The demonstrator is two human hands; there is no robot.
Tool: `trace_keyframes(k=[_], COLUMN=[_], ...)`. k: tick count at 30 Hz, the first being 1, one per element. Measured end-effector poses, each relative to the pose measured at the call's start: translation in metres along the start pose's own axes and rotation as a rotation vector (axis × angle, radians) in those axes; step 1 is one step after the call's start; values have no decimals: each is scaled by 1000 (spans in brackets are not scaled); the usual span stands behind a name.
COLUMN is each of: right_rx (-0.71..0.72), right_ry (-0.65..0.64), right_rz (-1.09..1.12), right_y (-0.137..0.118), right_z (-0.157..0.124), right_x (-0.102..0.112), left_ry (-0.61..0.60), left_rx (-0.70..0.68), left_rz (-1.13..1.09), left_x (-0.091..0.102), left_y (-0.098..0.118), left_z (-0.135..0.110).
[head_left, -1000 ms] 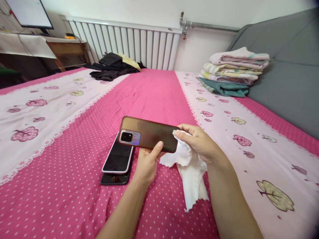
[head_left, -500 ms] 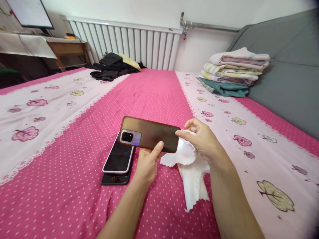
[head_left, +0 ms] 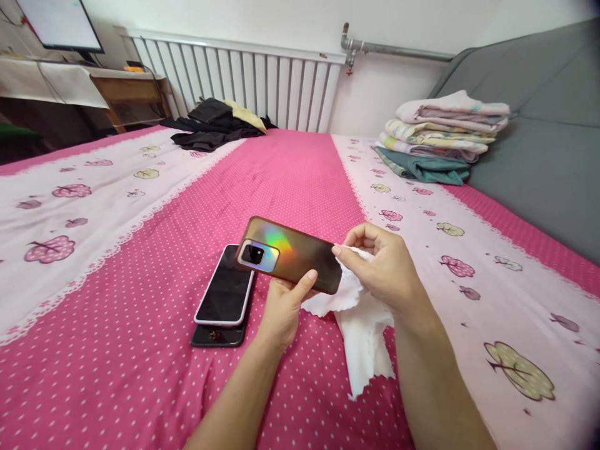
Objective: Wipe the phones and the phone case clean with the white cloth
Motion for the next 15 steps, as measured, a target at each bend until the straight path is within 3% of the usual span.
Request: trace_keyframes(k=[7,15], right_rx=[40,85], right_ry=[27,46], right_rz=[-48,-179], right_y=[-5,-5], right_z=[-3,-2], right_x=[-8,-10], left_ry=[11,-13], left_rx=[83,57], left_rz=[-9,-18], left_x=[-2,-4], left_y=[-10,-8], left_z=[-2,-2])
Point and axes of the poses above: each hand's wrist, its own z-axis towards the middle knuckle, its own x-axis out of the back of the hand, y = z × x, the point moved 9 cm from there along z, towards the middle knuckle, and after that the axes turned 5 degrees about -x, right-handed, at the moved point
